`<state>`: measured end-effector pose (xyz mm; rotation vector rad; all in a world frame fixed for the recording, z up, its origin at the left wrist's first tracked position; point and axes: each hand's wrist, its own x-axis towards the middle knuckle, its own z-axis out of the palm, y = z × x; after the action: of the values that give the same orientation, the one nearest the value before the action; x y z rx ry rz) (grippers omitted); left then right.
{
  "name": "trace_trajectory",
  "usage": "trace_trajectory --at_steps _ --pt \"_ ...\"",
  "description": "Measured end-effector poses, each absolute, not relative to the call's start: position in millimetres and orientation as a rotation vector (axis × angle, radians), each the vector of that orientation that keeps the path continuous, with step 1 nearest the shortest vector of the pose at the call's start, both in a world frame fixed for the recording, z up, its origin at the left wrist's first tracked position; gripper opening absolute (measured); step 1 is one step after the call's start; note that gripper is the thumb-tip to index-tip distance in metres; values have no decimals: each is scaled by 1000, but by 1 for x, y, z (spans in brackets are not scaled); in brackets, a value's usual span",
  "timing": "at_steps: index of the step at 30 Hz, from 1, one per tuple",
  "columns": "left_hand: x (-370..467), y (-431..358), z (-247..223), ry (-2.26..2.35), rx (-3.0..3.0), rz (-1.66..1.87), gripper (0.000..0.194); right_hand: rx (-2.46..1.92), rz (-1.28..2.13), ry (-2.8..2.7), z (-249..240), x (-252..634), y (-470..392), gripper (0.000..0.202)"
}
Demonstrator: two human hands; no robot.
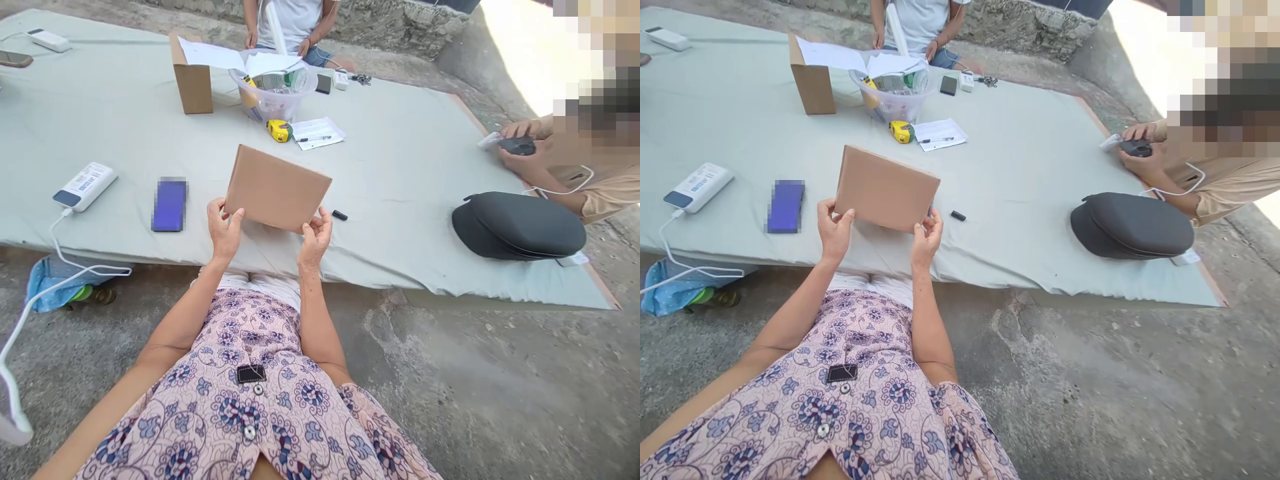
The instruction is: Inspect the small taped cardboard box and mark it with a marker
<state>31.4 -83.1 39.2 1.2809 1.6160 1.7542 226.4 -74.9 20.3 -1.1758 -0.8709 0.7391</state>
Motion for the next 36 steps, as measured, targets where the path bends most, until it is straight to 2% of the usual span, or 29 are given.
trace_trajectory --at_steps 6,13,21,32,34,36 --pt "35 -90 46 1536 1479 1857 31 -1150 794 -859 19 224 -75 46" --pt "52 -104 63 1583 1754 1850 52 -1261 784 -802 1 228 -72 38" --pt "52 -98 64 1645 1806 1847 47 -1299 802 -851 7 222 -77 34" --pt "25 -92 61 1807 1692 1739 36 -1320 837 -1013 14 223 -77 44" --pt "21 -89 57 1822 1700 1702 45 -1294 837 -1043 11 222 -77 42" --pt "19 -86 53 1795 1720 1686 63 -1279 833 -1061 8 220 -77 42"
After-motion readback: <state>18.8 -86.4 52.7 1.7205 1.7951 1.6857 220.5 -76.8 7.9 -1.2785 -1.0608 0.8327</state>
